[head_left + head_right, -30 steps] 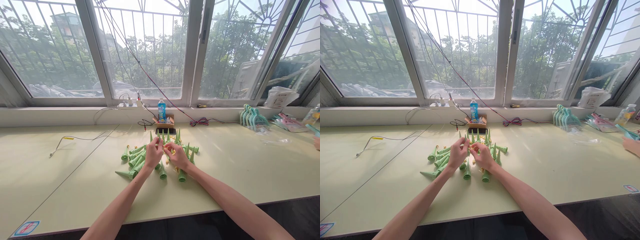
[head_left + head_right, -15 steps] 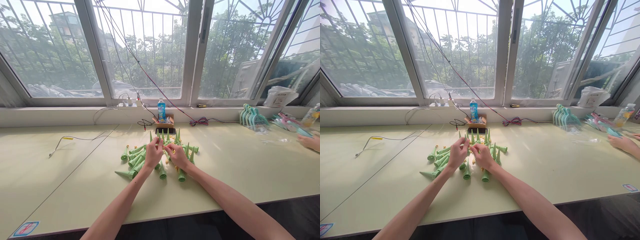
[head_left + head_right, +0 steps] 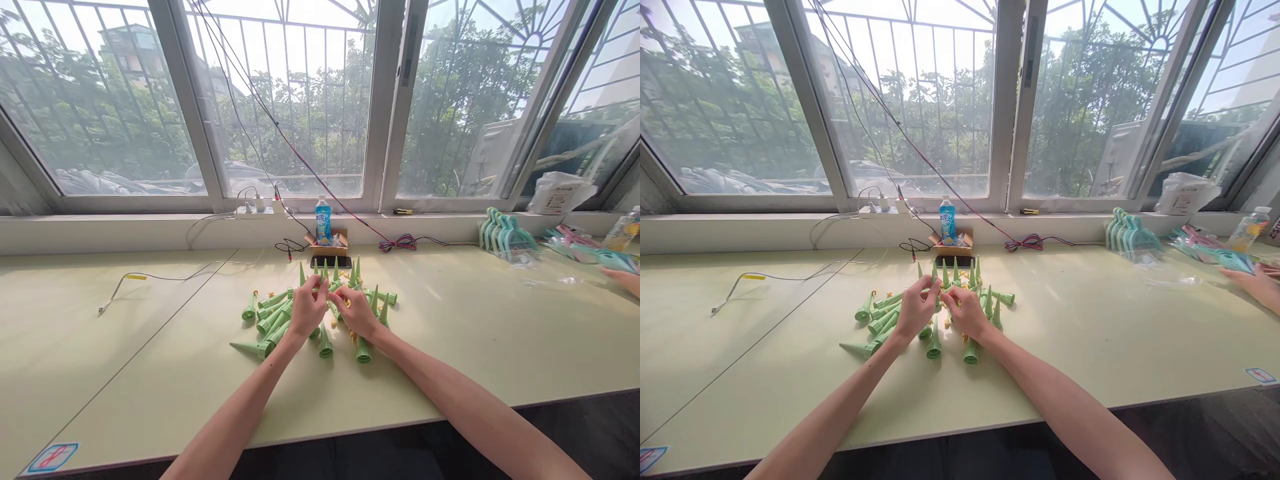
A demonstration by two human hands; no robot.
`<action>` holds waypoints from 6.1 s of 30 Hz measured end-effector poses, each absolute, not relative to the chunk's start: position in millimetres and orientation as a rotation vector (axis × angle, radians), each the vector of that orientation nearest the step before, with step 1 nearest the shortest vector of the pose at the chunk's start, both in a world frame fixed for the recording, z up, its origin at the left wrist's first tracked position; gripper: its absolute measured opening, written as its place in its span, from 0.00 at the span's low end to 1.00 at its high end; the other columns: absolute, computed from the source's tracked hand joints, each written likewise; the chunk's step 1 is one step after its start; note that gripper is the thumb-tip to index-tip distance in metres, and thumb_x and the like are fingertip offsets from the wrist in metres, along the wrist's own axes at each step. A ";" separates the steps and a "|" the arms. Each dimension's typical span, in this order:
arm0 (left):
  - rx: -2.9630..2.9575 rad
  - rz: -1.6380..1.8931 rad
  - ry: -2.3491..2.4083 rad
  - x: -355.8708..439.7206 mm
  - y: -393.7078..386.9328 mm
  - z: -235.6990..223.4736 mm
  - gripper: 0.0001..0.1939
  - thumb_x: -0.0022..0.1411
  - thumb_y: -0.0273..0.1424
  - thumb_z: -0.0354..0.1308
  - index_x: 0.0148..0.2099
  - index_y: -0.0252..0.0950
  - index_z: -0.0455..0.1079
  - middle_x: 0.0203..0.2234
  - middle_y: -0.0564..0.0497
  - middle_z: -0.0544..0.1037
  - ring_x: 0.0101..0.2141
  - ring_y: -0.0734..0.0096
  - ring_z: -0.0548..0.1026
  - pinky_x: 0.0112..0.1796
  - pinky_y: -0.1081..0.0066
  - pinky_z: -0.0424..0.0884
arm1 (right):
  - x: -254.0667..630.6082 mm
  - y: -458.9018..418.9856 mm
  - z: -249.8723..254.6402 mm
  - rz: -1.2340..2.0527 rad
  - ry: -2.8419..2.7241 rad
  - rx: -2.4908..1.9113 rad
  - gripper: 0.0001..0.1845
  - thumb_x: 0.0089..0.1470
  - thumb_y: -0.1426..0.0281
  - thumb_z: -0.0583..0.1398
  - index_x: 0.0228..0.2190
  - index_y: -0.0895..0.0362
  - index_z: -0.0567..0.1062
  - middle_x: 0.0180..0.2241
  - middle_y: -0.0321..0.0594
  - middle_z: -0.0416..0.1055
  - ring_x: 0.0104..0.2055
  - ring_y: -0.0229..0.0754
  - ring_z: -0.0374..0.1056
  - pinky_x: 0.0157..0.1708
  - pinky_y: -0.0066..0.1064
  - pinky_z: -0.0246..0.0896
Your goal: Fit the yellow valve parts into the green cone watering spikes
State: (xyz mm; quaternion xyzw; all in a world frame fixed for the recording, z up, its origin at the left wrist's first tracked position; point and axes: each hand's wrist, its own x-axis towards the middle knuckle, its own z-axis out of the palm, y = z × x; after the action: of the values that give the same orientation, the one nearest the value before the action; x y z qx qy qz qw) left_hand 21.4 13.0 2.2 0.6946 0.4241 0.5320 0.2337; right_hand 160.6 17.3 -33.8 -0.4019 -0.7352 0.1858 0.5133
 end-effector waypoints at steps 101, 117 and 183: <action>1.712 1.487 1.032 17.1 14.6 5.1 0.16 0.63 0.43 0.55 0.30 0.36 0.66 0.21 0.54 0.68 0.21 0.77 0.64 0.22 0.76 0.58 | 157.8 10.5 -27.3 0.439 -1.773 -0.916 0.17 0.60 0.60 0.57 0.23 0.55 0.65 0.21 0.34 0.67 0.24 0.37 0.61 0.26 0.29 0.56; 1.582 1.387 0.930 15.2 17.3 4.0 0.15 0.63 0.44 0.55 0.38 0.36 0.68 0.25 0.53 0.71 0.17 0.82 0.59 0.16 0.78 0.54 | 156.2 11.9 -28.4 0.213 -1.803 -0.917 0.21 0.61 0.58 0.58 0.21 0.54 0.62 0.20 0.33 0.64 0.24 0.37 0.59 0.34 0.33 0.58; 1.553 1.403 0.929 20.7 23.3 -3.1 0.14 0.64 0.41 0.53 0.32 0.36 0.62 0.23 0.55 0.66 0.21 0.79 0.60 0.21 0.78 0.56 | 163.1 20.9 -31.3 -0.394 -1.967 -0.797 0.27 0.65 0.59 0.53 0.16 0.54 0.58 0.15 0.32 0.55 0.21 0.36 0.51 0.30 0.31 0.51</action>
State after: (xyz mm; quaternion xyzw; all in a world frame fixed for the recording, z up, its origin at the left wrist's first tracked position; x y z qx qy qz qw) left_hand 20.7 23.3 -3.1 0.6178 0.3693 0.5581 0.4129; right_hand 163.1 20.9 -31.3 -0.3256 -0.8032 -0.1611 0.4721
